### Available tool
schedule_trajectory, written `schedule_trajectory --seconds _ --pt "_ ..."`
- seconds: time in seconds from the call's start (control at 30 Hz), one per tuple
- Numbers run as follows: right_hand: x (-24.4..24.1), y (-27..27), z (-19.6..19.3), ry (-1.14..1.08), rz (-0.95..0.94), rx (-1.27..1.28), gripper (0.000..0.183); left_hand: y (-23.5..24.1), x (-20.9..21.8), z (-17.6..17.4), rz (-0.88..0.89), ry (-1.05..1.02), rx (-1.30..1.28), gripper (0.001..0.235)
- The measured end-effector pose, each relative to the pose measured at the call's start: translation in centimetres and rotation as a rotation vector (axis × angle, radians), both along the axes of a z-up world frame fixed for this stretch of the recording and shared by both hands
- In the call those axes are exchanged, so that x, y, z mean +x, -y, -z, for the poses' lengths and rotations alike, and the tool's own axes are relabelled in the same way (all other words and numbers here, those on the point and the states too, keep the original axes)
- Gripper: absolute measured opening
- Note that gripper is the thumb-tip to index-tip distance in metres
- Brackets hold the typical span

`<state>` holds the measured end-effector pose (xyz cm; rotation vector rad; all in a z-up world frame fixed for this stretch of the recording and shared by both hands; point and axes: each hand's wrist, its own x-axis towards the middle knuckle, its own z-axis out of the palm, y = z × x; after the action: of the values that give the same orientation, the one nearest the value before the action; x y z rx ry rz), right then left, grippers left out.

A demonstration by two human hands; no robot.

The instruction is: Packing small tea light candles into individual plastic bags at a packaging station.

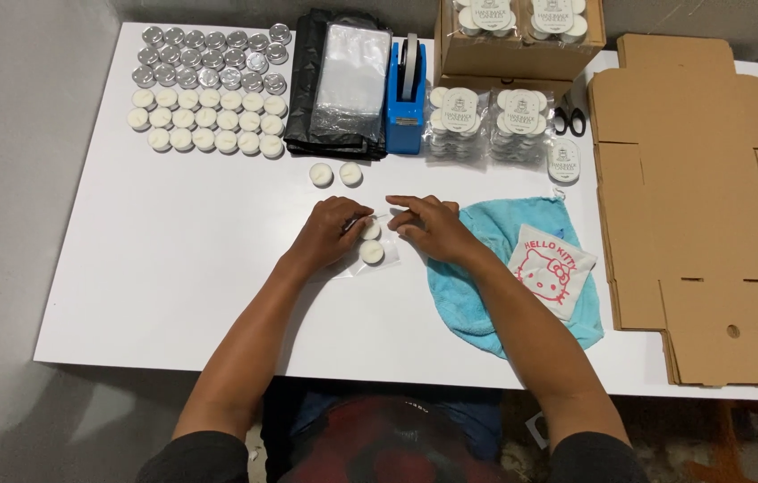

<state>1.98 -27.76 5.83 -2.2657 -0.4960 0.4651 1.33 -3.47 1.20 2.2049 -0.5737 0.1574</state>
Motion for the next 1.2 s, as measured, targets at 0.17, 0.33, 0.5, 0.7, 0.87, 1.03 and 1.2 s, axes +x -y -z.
schedule_trajectory --seconds 0.17,0.33,0.5,0.7,0.87,1.03,1.2 --pt "0.3 0.3 0.8 0.053 0.071 0.019 0.037 -3.0 -0.1 0.4 -0.023 0.002 0.038 0.020" --pt "0.3 -0.2 0.6 0.141 0.079 0.045 0.030 -6.3 -1.3 0.1 -0.137 -0.040 0.116 0.023" --pt "-0.2 -0.8 0.3 0.213 0.100 0.021 0.028 -8.9 -2.5 0.7 -0.248 -0.052 0.066 0.022" --pt "0.5 -0.4 3.4 0.326 0.075 -0.117 0.025 -9.3 -3.1 0.9 -0.308 -0.047 0.034 0.023" --pt "0.6 -0.7 3.1 0.400 0.006 -0.287 0.025 -9.0 -3.6 -0.9 -0.328 -0.113 -0.017 0.024" --pt "2.0 -2.1 2.4 0.410 -0.029 -0.381 0.028 -9.1 -3.5 -0.3 -0.325 -0.157 -0.056 0.025" --pt "3.9 -4.9 0.9 0.303 0.009 -0.296 0.035 -9.2 -3.3 0.4 -0.300 -0.127 0.001 0.028"
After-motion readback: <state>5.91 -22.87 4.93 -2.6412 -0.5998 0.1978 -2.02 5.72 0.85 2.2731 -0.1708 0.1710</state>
